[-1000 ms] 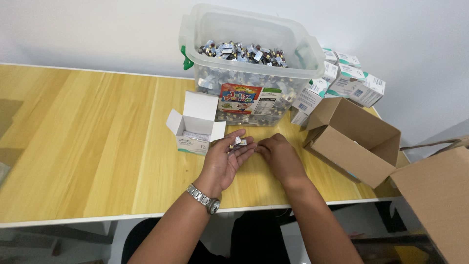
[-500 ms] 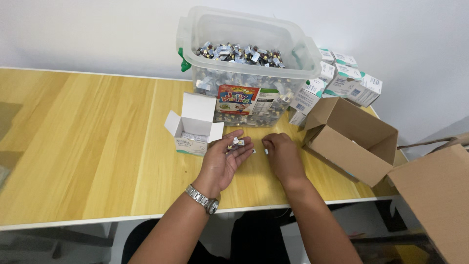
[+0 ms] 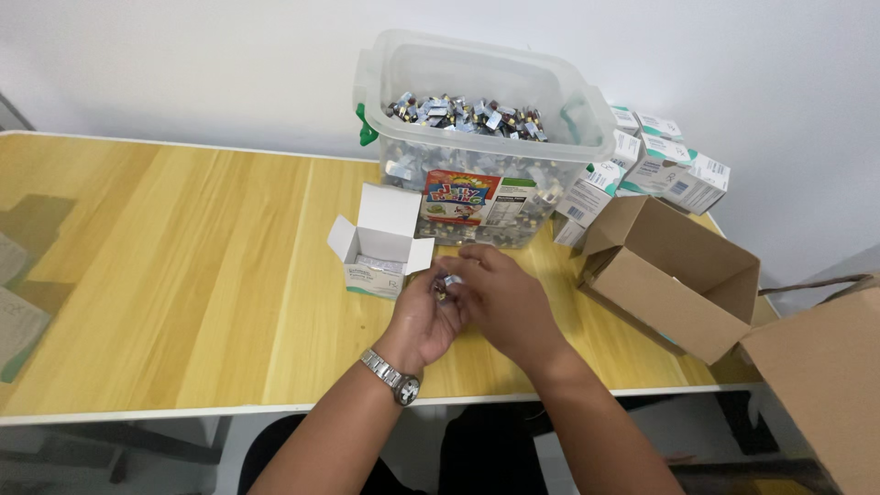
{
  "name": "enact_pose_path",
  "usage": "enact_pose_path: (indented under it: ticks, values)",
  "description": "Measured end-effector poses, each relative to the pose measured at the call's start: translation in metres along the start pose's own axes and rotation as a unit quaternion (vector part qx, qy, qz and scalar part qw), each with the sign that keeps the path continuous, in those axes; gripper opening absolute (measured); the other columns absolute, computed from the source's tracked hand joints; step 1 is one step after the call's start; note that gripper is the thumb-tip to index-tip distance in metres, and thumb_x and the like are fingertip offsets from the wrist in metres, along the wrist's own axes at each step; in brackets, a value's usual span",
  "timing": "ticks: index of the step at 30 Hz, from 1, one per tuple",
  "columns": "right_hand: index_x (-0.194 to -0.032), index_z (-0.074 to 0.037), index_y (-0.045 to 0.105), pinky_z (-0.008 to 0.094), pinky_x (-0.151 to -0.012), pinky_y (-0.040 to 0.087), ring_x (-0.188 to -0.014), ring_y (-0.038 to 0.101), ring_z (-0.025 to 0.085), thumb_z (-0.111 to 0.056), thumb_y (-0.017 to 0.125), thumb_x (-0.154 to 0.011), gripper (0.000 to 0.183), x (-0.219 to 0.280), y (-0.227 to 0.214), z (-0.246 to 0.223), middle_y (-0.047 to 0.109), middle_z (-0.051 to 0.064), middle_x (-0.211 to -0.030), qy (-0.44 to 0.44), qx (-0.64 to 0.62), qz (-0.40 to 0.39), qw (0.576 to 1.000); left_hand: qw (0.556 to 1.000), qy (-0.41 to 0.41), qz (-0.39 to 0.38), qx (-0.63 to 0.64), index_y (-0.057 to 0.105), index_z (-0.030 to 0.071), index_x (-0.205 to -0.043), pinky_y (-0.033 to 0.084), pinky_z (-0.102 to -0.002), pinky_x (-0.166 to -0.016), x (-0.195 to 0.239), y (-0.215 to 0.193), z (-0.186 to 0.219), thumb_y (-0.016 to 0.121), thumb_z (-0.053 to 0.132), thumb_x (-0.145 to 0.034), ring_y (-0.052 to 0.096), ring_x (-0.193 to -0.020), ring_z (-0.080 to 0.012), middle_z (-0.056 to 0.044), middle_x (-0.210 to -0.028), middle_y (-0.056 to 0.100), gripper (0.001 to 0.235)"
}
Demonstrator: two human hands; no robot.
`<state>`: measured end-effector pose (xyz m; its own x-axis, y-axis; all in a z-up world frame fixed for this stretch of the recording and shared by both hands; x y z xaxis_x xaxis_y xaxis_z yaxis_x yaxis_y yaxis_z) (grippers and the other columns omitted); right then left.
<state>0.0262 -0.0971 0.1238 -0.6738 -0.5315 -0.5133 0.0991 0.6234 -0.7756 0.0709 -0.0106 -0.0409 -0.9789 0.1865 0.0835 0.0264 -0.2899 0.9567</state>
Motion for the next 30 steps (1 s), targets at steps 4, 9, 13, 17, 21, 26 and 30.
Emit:
enact_pose_path:
  ticks: [4,9,13,17,21,26,30]
  values:
    - [-0.125,-0.009,0.070,0.032,-0.090,0.060,-0.105,0.075,0.022,0.004,0.057,-0.093,0.037,0.002,-0.003,0.028,0.073,0.009,-0.118,0.038,-0.193,-0.003,0.980,0.996,-0.025,0.070,-0.049,0.052,0.000,-0.118,0.063,-0.042,-0.092,0.005,0.006,0.000,0.040,0.028,-0.106,0.068,-0.100,-0.0258,-0.015,-0.109,0.064,0.033]
    - [-0.112,-0.006,0.073,0.026,-0.075,0.056,-0.092,0.075,0.013,0.001,0.067,-0.090,0.024,0.004,0.005,0.063,0.078,0.004,-0.103,0.083,-0.210,0.040,0.973,0.995,-0.031,0.079,-0.058,0.058,-0.001,-0.117,0.062,-0.040,-0.092,0.014,0.024,0.004,0.042,0.026,-0.104,0.069,-0.098,-0.0255,-0.016,-0.104,0.068,0.034]
    - [-0.101,-0.005,0.073,0.020,-0.065,0.052,-0.080,0.068,0.007,-0.002,0.072,-0.094,0.007,0.007,-0.001,0.093,0.075,0.003,-0.097,0.066,-0.179,0.204,0.960,0.993,-0.031,0.061,-0.095,0.066,-0.001,-0.117,0.061,-0.028,-0.075,0.016,0.025,0.005,0.048,0.021,-0.106,0.068,-0.082,-0.0184,-0.012,-0.094,0.068,0.030]
    - [-0.097,-0.002,0.071,0.020,-0.062,0.047,-0.071,0.059,0.005,-0.001,0.071,-0.093,0.004,0.012,0.011,0.127,0.070,0.001,-0.086,0.121,-0.179,0.207,0.954,0.983,-0.075,0.021,-0.165,0.066,0.001,-0.118,0.055,-0.021,-0.059,0.026,0.037,-0.002,0.050,0.018,-0.104,0.063,-0.070,-0.0121,-0.008,-0.089,0.067,0.027]
    - [-0.094,-0.001,0.071,0.021,-0.060,0.046,-0.069,0.057,0.004,0.001,0.070,-0.088,0.006,0.013,0.024,0.145,0.067,0.000,-0.082,0.135,-0.182,0.190,0.955,0.975,-0.058,-0.019,-0.214,0.067,0.002,-0.113,0.047,-0.020,-0.052,0.040,0.069,0.011,0.055,0.017,-0.103,0.059,-0.066,-0.0086,-0.005,-0.087,0.066,0.022]
    - [-0.094,-0.001,0.071,0.020,-0.061,0.046,-0.069,0.056,0.003,0.001,0.065,-0.089,0.008,0.012,0.040,0.159,0.067,-0.003,-0.079,0.162,-0.217,0.148,0.951,0.867,0.087,-0.065,-0.487,0.071,0.003,-0.110,0.043,-0.021,-0.056,0.056,0.119,0.089,0.060,0.016,-0.100,0.053,-0.066,-0.0066,-0.001,-0.083,0.065,0.019]
    - [-0.095,-0.001,0.071,0.020,-0.062,0.046,-0.068,0.055,0.003,0.000,0.066,-0.087,0.009,0.014,0.046,0.164,0.064,-0.003,-0.077,0.188,-0.227,0.112,0.949,0.577,0.163,0.079,-0.797,0.074,0.006,-0.104,0.054,-0.034,-0.065,0.059,0.141,0.143,0.063,0.024,-0.093,0.070,-0.070,-0.0205,-0.011,-0.081,0.074,0.023]
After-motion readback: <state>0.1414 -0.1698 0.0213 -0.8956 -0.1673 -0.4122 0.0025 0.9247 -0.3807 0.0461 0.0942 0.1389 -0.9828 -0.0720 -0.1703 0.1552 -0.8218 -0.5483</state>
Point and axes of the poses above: each hand's wrist, its own x-axis away from the middle knuckle, its own y-axis out of the palm, z = x × y, the point moved 6 cm from there along -x, towards the middle knuckle
